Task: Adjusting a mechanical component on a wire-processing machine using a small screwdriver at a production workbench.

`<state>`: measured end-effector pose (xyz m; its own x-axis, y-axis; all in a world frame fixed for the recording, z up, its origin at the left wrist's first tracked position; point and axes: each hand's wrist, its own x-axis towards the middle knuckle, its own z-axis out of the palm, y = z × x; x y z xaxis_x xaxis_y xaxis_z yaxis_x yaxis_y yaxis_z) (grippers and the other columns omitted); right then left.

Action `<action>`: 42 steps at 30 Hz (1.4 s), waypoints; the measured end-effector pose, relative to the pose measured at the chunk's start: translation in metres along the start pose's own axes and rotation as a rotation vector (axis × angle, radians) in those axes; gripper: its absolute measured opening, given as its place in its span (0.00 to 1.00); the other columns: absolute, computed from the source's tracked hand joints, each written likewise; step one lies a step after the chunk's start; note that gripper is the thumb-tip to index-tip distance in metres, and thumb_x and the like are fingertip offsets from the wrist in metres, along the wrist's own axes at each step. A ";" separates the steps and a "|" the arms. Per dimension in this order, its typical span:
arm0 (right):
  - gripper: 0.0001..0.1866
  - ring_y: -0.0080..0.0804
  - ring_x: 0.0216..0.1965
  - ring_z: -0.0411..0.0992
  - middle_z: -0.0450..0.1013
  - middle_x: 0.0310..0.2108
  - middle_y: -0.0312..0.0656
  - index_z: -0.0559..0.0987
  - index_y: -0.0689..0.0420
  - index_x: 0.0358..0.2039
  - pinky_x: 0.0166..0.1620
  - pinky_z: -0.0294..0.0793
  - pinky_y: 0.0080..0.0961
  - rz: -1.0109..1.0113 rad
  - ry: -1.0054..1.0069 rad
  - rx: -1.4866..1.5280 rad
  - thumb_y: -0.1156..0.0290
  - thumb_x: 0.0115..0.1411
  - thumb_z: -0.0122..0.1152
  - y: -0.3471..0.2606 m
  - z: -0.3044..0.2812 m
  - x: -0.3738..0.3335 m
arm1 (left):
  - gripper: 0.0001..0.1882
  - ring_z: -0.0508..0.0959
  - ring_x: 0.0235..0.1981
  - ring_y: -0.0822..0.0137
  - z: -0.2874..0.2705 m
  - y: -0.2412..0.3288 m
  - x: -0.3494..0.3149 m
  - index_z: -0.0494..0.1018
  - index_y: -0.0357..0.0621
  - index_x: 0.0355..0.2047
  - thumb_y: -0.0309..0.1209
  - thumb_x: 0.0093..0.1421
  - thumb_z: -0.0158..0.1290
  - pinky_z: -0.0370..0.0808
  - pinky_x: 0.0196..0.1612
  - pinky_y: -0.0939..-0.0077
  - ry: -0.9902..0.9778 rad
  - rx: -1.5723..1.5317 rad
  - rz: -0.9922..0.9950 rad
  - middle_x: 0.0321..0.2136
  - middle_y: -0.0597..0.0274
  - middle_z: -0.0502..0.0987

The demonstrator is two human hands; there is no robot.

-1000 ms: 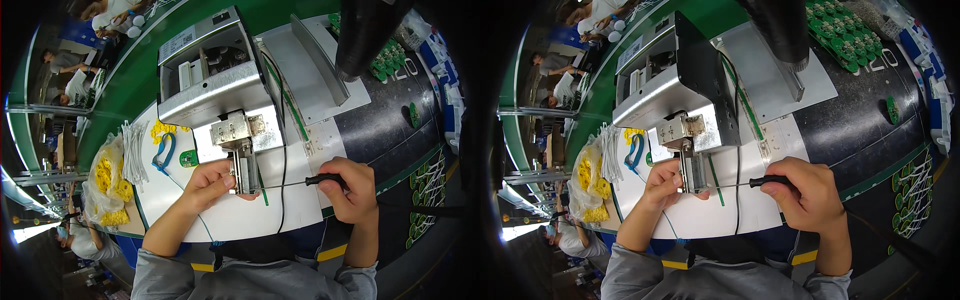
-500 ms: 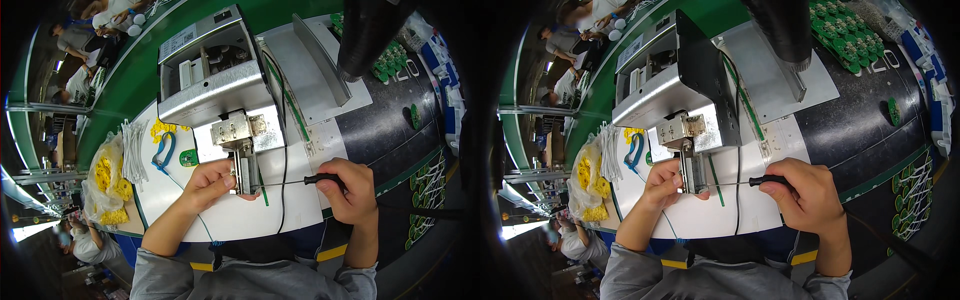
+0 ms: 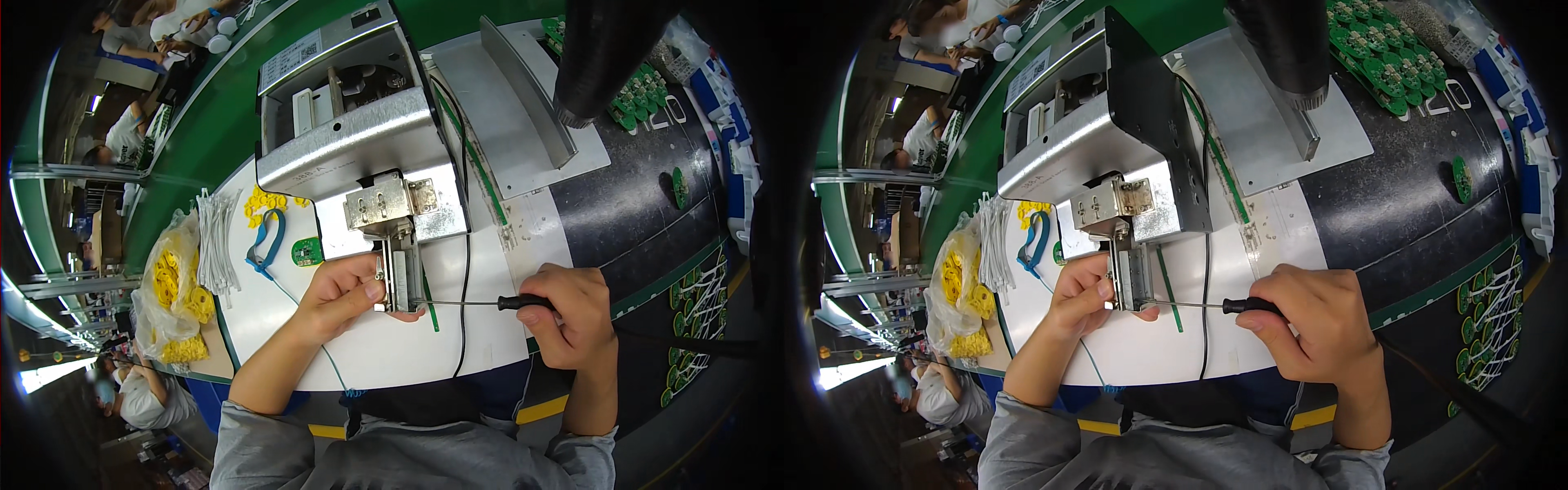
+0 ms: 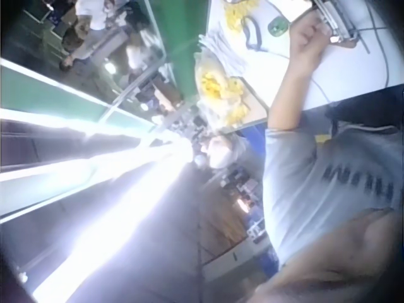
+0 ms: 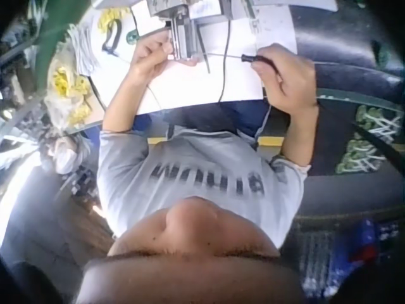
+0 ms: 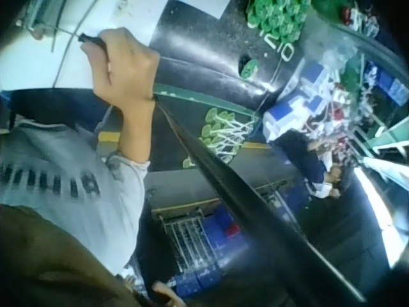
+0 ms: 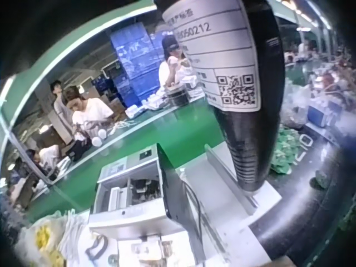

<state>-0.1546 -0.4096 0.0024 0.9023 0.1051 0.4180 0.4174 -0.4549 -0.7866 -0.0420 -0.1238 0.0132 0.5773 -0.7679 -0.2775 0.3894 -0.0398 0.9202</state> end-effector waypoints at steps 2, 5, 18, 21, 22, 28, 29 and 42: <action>0.13 0.32 0.17 0.72 0.72 0.23 0.44 0.75 0.63 0.32 0.20 0.67 0.22 0.050 0.011 0.046 0.74 0.51 0.70 -0.005 0.004 0.007 | 0.25 0.83 0.38 0.53 -0.002 -0.001 -0.001 0.66 0.21 0.53 0.36 0.67 0.47 0.79 0.46 0.61 -0.013 0.000 0.005 0.38 0.41 0.80; 0.18 0.32 0.19 0.73 0.72 0.27 0.45 0.73 0.62 0.38 0.22 0.69 0.23 0.145 0.049 0.157 0.73 0.50 0.71 -0.002 0.012 0.000 | 0.24 0.83 0.38 0.54 -0.003 -0.001 -0.004 0.66 0.21 0.52 0.36 0.67 0.47 0.79 0.46 0.61 0.020 -0.024 0.008 0.38 0.41 0.80; 0.14 0.37 0.17 0.72 0.73 0.20 0.44 0.77 0.62 0.28 0.22 0.68 0.25 0.041 -0.062 -0.141 0.69 0.47 0.72 -0.017 0.037 0.012 | 0.17 0.77 0.46 0.66 -0.032 0.004 -0.024 0.67 0.29 0.55 0.24 0.69 0.43 0.77 0.54 0.57 -0.110 -0.140 -0.033 0.45 0.55 0.76; 0.19 0.35 0.18 0.74 0.74 0.22 0.43 0.74 0.62 0.36 0.24 0.71 0.26 0.106 0.005 0.043 0.72 0.47 0.74 -0.021 0.044 0.010 | 0.16 0.79 0.47 0.62 -0.032 -0.001 -0.022 0.68 0.28 0.53 0.24 0.69 0.42 0.77 0.54 0.59 -0.099 -0.144 -0.029 0.45 0.54 0.77; 0.21 0.35 0.20 0.75 0.75 0.23 0.44 0.72 0.62 0.38 0.25 0.73 0.26 0.144 0.033 0.099 0.74 0.48 0.74 -0.017 0.045 0.004 | 0.16 0.79 0.47 0.60 -0.030 -0.004 -0.021 0.69 0.27 0.52 0.25 0.69 0.43 0.77 0.52 0.61 -0.073 -0.146 -0.028 0.44 0.51 0.78; 0.19 0.33 0.20 0.72 0.72 0.24 0.42 0.75 0.62 0.32 0.22 0.70 0.24 -0.081 0.058 -0.126 0.68 0.44 0.76 0.013 0.033 -0.004 | 0.27 0.83 0.36 0.53 -0.022 -0.026 -0.006 0.66 0.21 0.52 0.37 0.64 0.49 0.81 0.44 0.62 0.008 0.007 -0.010 0.39 0.40 0.79; 0.20 0.32 0.19 0.71 0.71 0.24 0.40 0.76 0.62 0.30 0.21 0.69 0.24 -0.228 0.119 -0.293 0.65 0.43 0.76 0.015 0.032 -0.005 | 0.27 0.83 0.36 0.53 -0.020 -0.030 -0.004 0.66 0.21 0.52 0.37 0.64 0.49 0.81 0.44 0.62 0.003 0.009 -0.027 0.39 0.40 0.79; 0.14 0.24 0.19 0.66 0.66 0.23 0.34 0.77 0.58 0.30 0.20 0.60 0.19 -0.281 0.009 -0.596 0.60 0.54 0.66 0.037 0.033 -0.024 | 0.29 0.84 0.34 0.50 -0.014 -0.050 0.010 0.62 0.18 0.54 0.35 0.63 0.49 0.81 0.43 0.62 0.024 0.007 0.056 0.37 0.39 0.79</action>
<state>-0.1574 -0.4001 -0.0516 0.7659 0.2847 0.5765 0.5031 -0.8237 -0.2617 -0.0459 -0.1206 -0.0398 0.6152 -0.7535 -0.2319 0.3510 -0.0017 0.9364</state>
